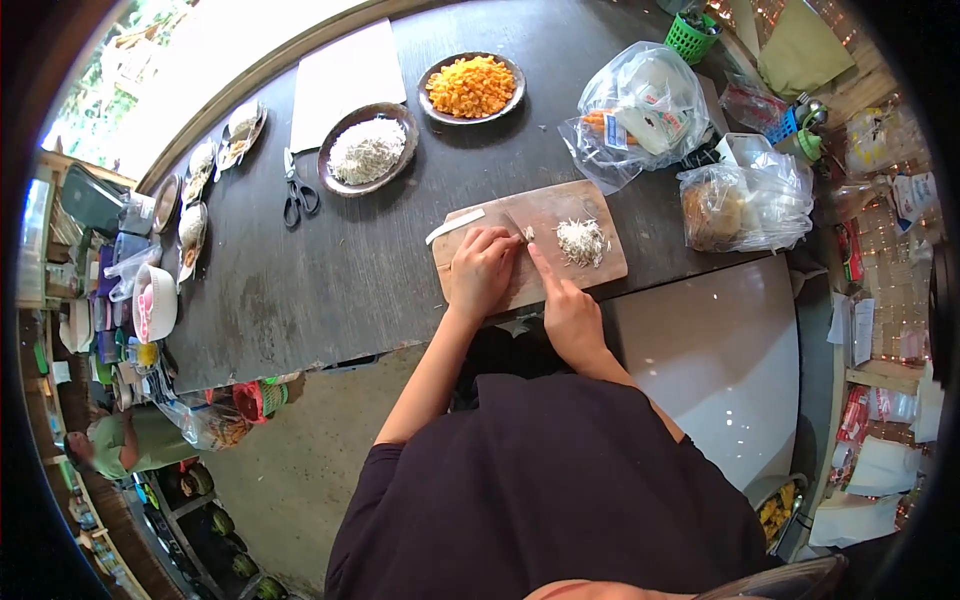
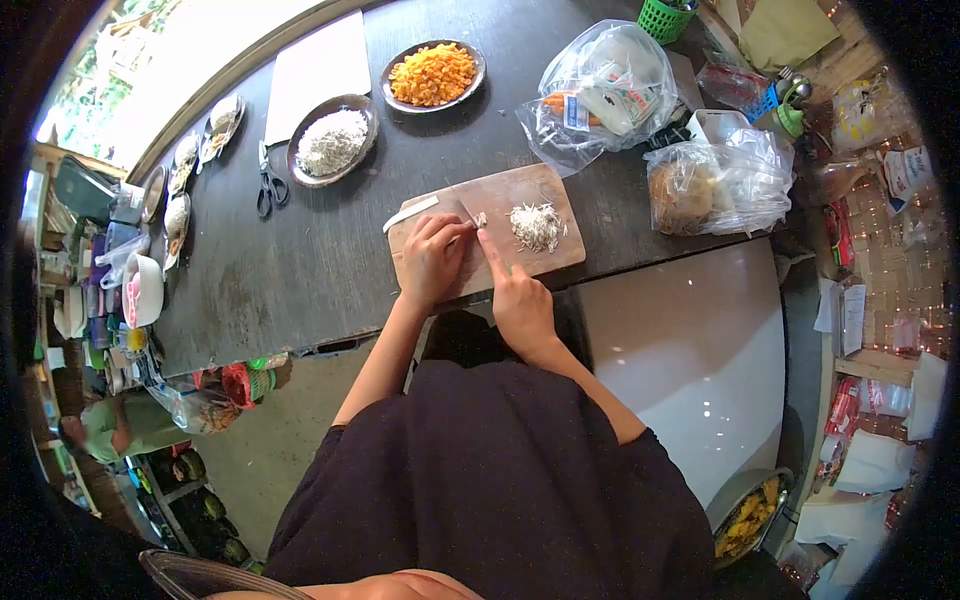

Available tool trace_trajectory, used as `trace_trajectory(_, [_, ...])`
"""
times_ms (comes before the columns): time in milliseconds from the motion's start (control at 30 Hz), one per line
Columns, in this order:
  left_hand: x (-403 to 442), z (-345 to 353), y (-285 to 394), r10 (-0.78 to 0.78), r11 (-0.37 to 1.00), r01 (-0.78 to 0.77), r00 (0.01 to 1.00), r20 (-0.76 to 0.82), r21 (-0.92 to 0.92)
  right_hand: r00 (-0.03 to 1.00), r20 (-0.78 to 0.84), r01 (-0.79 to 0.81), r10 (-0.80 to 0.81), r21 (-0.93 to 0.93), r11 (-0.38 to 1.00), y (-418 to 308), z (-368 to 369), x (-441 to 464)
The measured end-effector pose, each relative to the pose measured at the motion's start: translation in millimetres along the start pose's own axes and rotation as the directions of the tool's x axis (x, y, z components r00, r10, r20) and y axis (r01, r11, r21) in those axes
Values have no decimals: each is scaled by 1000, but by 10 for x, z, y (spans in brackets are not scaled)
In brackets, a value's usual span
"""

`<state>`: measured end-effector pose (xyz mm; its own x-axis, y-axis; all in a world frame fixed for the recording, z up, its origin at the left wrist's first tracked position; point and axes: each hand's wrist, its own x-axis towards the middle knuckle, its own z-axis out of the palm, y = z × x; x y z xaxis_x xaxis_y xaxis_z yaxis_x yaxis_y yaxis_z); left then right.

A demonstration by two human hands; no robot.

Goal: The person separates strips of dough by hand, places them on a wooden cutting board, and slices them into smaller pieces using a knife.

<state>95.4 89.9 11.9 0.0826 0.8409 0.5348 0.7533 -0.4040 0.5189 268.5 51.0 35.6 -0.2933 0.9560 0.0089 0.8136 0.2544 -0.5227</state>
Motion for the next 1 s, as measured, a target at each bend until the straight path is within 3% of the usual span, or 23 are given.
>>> trace_trajectory(300, [-11, 13, -11, 19, 1000, -19, 999, -28, -7, 997, -37, 71, -70, 16, 997, 69, 6, -63])
trace_trajectory(1000, [-11, 26, -24, 20, 1000, -20, 1000, -23, 4, 998, -41, 52, -54, -39, 998, 31, 27, -31])
